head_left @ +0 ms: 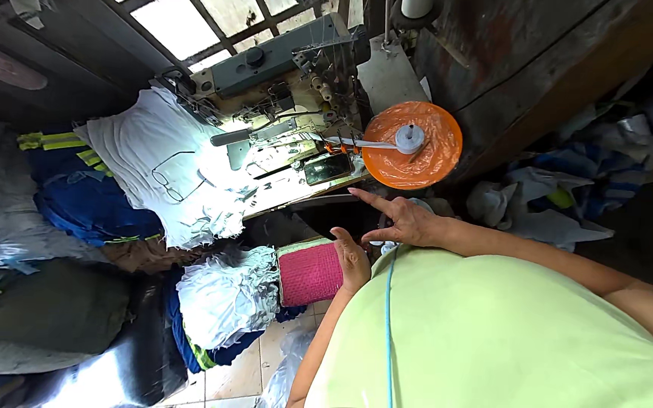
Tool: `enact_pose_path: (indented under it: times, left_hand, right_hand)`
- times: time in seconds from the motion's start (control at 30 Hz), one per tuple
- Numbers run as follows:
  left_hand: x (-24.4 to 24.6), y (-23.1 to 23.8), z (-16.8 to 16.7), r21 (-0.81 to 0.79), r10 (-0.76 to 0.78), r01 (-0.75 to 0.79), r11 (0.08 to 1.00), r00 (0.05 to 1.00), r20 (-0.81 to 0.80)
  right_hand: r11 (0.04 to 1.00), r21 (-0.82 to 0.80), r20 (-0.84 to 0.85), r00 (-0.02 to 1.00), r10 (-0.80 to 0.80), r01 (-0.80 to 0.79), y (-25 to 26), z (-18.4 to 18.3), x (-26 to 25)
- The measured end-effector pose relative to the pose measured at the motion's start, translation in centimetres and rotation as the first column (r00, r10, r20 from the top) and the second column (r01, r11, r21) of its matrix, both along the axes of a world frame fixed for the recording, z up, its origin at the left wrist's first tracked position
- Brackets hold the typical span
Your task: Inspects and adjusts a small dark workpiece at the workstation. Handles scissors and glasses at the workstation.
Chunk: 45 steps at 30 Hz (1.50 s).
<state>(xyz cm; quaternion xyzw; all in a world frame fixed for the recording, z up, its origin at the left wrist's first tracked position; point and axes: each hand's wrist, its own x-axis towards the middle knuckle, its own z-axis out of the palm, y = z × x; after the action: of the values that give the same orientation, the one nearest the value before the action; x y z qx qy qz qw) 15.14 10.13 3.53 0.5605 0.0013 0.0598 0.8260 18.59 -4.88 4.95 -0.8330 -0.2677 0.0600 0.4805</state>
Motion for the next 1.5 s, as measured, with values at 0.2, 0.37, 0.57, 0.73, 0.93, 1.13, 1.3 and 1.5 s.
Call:
enact_pose_path:
  times: [0.2, 0.37, 0.57, 0.73, 0.93, 1.13, 1.3, 1.5]
  left_hand:
    - [-0.1, 0.5, -0.5, 0.044, -0.09, 0.085, 0.995, 0.991, 0.104]
    - [-0.5, 0.8, -0.7, 0.022, -0.128, 0.127, 0.992, 0.986, 0.104]
    - [-0.6, 0.6, -0.5, -0.026, -0.13, 0.133, 0.991, 0.989, 0.074]
    - [-0.5, 0.5, -0.5, -0.035, -0.151, 0.153, 0.988, 0.987, 0.059]
    - [-0.6, 0.4, -0.8, -0.053, -0.15, 0.153, 0.987, 0.987, 0.049]
    - [-0.5, 0.3, -0.5, -0.044, -0.177, 0.176, 0.983, 0.984, -0.022]
    - [0.1, 0.5, -0.2, -0.266, -0.375, 0.369, 0.89, 0.926, 0.031]
    - [0.2, 0.5, -0.1, -0.304, -0.322, 0.31, 0.901, 0.947, 0.011]
  right_hand:
    - [0.995, 0.093, -0.105, 0.994, 0.035, -0.025, -0.2, 0.3, 0.1]
    - [0.988, 0.129, -0.13, 0.986, 0.104, -0.087, -0.2, 0.1, 0.1]
    - [0.984, 0.145, -0.131, 0.984, 0.123, -0.104, -0.2, 0.2, 0.0]
    - [0.988, 0.142, -0.124, 0.99, 0.071, -0.053, -0.1, 0.1, -0.1]
    - [0.987, 0.132, -0.147, 0.983, 0.106, -0.087, -0.5, 0.2, 0.0]
    - [0.992, 0.128, -0.114, 0.993, 0.015, -0.001, -0.4, -0.1, -0.1]
    - [0.898, 0.376, -0.375, 0.924, -0.079, 0.229, -1.3, -0.2, 0.9]
    - [0.868, 0.487, -0.502, 0.845, 0.186, 0.098, -2.5, 1.3, -0.5]
